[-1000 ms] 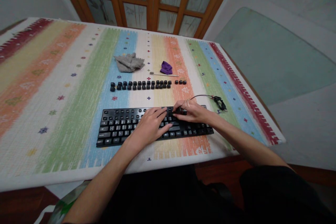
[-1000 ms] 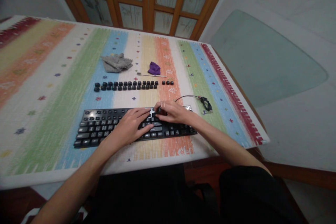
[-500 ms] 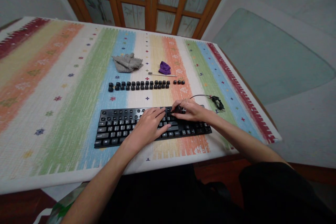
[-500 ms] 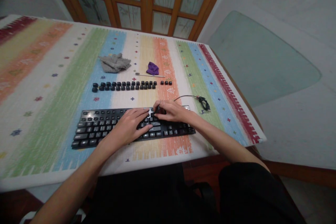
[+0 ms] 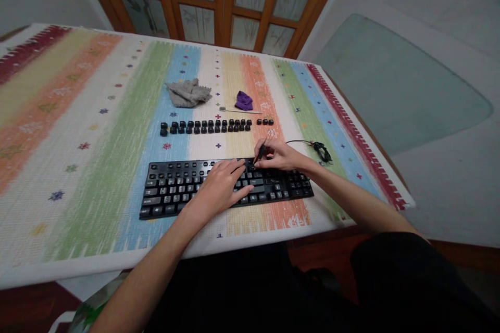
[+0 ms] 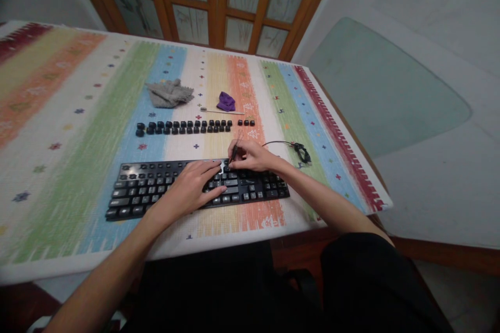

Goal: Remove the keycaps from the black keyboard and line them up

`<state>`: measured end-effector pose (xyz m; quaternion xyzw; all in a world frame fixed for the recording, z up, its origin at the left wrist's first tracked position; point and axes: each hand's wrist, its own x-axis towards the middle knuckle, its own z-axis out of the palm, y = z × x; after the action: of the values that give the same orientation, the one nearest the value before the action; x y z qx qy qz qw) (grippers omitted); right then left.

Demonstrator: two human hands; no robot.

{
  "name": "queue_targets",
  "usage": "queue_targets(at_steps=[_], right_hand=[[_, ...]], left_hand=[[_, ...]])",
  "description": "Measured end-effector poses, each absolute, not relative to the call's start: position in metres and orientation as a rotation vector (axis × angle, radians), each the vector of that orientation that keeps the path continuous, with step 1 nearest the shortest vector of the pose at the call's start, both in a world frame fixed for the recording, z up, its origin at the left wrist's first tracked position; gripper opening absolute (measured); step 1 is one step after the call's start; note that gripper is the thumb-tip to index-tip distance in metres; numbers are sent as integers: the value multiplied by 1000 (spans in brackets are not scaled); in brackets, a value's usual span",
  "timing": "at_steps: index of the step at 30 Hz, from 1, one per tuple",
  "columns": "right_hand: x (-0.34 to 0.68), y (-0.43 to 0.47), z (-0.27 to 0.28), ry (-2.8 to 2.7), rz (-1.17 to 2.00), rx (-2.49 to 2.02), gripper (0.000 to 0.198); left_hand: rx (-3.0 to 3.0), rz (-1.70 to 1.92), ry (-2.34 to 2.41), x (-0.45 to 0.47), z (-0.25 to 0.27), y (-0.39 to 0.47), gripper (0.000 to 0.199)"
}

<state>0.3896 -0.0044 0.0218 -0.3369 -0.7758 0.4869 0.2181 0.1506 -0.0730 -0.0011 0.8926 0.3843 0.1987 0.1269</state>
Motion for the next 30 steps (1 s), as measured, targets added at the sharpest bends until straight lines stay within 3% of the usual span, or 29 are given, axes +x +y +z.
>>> queue_targets(at_steps=[5,17,30], right_hand=[[390,-4,23,-2157,1362,-919,26],[391,-17,28,-2539,793,-756,9],[392,-22,25,-2642,571,-640,7]], left_hand=[[2607,571,1124,150,0,-73,48],[2587,570,1112,152,3,-73,49],[2613,574,1125,152,0,-73,50]])
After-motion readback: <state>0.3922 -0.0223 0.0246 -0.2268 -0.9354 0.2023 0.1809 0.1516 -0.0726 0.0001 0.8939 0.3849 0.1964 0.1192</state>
